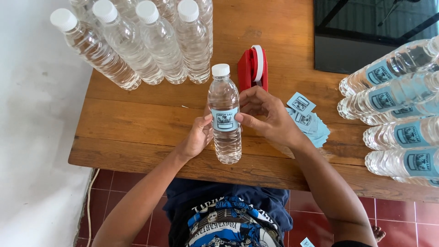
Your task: Applying paper labels to plastic bottles using a manual tape dispenser.
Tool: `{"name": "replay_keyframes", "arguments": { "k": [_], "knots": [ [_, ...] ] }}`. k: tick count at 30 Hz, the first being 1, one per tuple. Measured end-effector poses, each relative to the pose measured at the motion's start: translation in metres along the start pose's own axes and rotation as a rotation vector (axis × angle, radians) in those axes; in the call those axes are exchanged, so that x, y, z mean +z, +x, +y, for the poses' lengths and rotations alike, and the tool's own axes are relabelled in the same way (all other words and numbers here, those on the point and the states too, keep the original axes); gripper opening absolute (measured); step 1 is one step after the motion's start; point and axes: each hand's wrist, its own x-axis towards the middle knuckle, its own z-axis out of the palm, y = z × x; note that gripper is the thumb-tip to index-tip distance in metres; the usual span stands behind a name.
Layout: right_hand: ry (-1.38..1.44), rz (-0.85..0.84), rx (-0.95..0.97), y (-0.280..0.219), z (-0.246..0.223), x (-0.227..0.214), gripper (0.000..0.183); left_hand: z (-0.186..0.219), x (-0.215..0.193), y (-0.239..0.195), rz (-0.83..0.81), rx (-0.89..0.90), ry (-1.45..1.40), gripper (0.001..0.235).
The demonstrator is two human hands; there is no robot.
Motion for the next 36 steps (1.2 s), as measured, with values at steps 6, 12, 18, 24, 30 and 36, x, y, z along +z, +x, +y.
{"name": "replay_keyframes", "arguments": {
  "k": [6,12,18,24,30,36],
  "knots": [
    [-0.022,-0.024,-0.002,0.003,0.008,-0.005,0.046,-0.069,-0.049,0.024,-0.016,0.096,0.039,0.053],
    [-0.016,-0.020,0.005,0.003,0.010,-0.006,0.046,-0.101,-0.070,0.034,-0.019,0.095,-0.019,0.050],
    [-0.014,-0.017,-0.002,0.003,0.013,-0.006,0.044,-0.074,-0.055,0.023,-0.002,0.065,-0.031,0.034],
    [0.004,-0.004,-0.011,0.003,0.007,-0.004,0.042,-0.068,-0.046,0.017,-0.062,0.089,-0.010,0.052],
    [-0.004,-0.015,-0.006,0.002,0.012,-0.005,0.051,-0.089,-0.058,0.024,-0.176,0.162,-0.087,0.074],
    [-0.009,-0.002,-0.013,0.002,0.007,-0.003,0.047,-0.132,-0.100,0.040,-0.160,0.206,0.118,0.087]
  ]
}}
